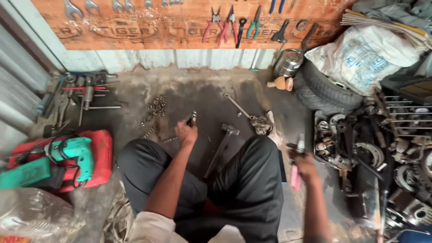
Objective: Repairing or reassembling a motorcycle chain using pliers and a hammer.
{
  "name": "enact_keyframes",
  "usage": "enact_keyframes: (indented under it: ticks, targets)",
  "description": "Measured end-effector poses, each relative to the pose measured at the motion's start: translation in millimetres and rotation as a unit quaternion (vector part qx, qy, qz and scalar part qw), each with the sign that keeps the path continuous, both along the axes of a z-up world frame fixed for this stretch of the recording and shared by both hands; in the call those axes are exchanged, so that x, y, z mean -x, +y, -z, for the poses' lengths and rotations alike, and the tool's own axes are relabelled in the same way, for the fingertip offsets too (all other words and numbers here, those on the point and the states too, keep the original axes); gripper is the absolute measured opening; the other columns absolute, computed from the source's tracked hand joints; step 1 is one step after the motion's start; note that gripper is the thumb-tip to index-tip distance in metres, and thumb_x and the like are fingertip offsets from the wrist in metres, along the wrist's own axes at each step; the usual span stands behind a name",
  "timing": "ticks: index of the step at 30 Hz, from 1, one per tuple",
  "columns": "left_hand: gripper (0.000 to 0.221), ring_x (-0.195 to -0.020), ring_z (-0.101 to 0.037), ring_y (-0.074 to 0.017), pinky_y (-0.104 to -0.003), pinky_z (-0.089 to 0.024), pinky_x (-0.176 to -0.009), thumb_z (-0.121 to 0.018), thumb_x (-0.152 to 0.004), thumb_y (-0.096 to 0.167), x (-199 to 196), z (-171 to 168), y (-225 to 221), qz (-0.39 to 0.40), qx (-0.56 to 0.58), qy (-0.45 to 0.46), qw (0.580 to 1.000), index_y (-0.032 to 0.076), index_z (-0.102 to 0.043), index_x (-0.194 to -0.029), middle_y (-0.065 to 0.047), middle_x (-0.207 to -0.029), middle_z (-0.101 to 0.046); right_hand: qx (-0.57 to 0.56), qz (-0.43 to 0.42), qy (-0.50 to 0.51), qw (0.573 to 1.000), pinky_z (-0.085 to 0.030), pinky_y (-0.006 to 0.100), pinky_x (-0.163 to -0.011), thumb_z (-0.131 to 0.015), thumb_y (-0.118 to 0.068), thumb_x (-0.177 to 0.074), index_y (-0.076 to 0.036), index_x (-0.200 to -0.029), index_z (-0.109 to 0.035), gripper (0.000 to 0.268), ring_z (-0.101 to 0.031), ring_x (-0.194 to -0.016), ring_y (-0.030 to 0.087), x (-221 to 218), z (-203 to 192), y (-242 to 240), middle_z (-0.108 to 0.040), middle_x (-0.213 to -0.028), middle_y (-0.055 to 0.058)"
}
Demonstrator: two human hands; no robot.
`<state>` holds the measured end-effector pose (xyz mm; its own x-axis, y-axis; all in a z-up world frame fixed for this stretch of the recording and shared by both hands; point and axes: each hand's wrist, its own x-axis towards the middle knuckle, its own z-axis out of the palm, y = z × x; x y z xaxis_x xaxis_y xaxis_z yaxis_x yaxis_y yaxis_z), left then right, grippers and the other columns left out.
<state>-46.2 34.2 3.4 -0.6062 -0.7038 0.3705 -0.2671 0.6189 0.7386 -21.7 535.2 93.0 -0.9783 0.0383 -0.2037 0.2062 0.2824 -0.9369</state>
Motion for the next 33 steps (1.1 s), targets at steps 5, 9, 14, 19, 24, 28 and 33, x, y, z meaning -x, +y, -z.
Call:
enact_keyframes:
  ticks: [5, 9, 14, 19, 24, 28, 33]
  targets:
    - [0.038, -0.094, -0.07, -0.0436, -0.05, -0.055, -0.084, -0.078, -0.087, 0.033, -27.0, -51.8, 23.3, 0.024, -0.113, -0.017, 0.993, 0.003, -0.077, -0.11, -0.024, -0.097, -0.074, -0.071, -0.058, -0.007, 0.996, -0.047, 0.036, -0.072, -0.067, -0.015, -0.096, -0.005, -0.124, -0.069, 0.031, -0.053, -0.081, 0.02, 60.3, 124.8, -6.0, -0.063, -0.094, 0.009]
    - [0.027, -0.094, -0.074, -0.0398, -0.047, -0.058, -0.082, -0.076, -0.09, 0.028, -29.5, -89.3, 33.0, 0.015, -0.176, -0.019, 0.984, 0.009, -0.078, -0.11, -0.021, -0.098, -0.075, -0.614, -0.292, 0.242, 0.692, -0.041, 0.058, -0.112, -0.062, -0.039, -0.09, -0.016, -0.103, -0.076, 0.03, -0.062, -0.117, 0.031, 195.9, 259.3, 14.0, -0.071, -0.108, 0.009]
    - [0.025, -0.096, -0.072, -0.0415, -0.049, -0.057, -0.087, -0.075, -0.09, 0.027, -43.1, -102.4, 26.6, -0.039, -0.158, -0.042, 0.986, 0.01, -0.079, -0.108, -0.021, -0.1, -0.075, -0.761, -0.054, 0.491, 0.42, -0.02, 0.039, -0.067, -0.031, -0.008, -0.093, -0.001, -0.092, -0.018, 0.014, -0.024, -0.084, 0.033, 169.4, 259.8, 56.3, -0.021, -0.084, 0.014]
    - [0.029, -0.098, -0.071, -0.0425, -0.049, -0.057, -0.087, -0.076, -0.087, 0.024, -51.8, -95.0, 11.6, -0.068, -0.158, -0.045, 0.984, 0.011, -0.078, -0.112, -0.022, -0.1, -0.074, -0.359, -0.165, 0.226, 0.89, -0.038, 0.041, -0.064, -0.048, -0.007, -0.089, 0.002, -0.106, -0.041, 0.02, -0.046, -0.078, 0.031, 189.9, 188.5, -53.4, -0.046, -0.088, 0.016]
    - [0.023, -0.098, -0.071, -0.0429, -0.049, -0.057, -0.085, -0.075, -0.088, 0.024, -69.6, -103.8, -3.3, -0.037, -0.1, -0.016, 0.994, 0.011, -0.079, -0.108, -0.021, -0.101, -0.075, 0.18, -0.213, -0.21, 0.937, -0.054, 0.043, -0.061, -0.066, -0.006, -0.084, 0.005, -0.119, -0.064, 0.037, -0.067, -0.072, 0.029, 58.7, 80.0, -8.5, -0.071, -0.092, 0.018]
    - [0.025, -0.095, -0.071, -0.0436, -0.049, -0.057, -0.083, -0.076, -0.086, 0.025, -59.2, -107.3, 17.6, -0.057, -0.114, -0.012, 0.992, 0.011, -0.078, -0.107, -0.022, -0.098, -0.074, 0.042, -0.289, -0.082, 0.953, -0.056, 0.036, -0.082, -0.066, -0.002, -0.084, 0.013, -0.118, -0.069, 0.036, -0.069, -0.091, 0.023, 35.2, 135.1, 26.9, -0.074, -0.102, 0.017]
    - [0.029, -0.095, -0.069, -0.0477, -0.054, -0.056, -0.081, -0.075, -0.088, 0.03, -36.6, -79.0, 47.2, -0.031, -0.132, -0.057, 0.989, 0.006, -0.074, -0.104, -0.026, -0.098, -0.073, 0.174, -0.179, -0.148, 0.957, -0.053, 0.042, -0.071, -0.061, 0.0, -0.09, 0.011, -0.127, -0.056, 0.039, -0.059, -0.082, 0.026, 30.6, 256.0, 80.2, -0.063, -0.1, 0.016]
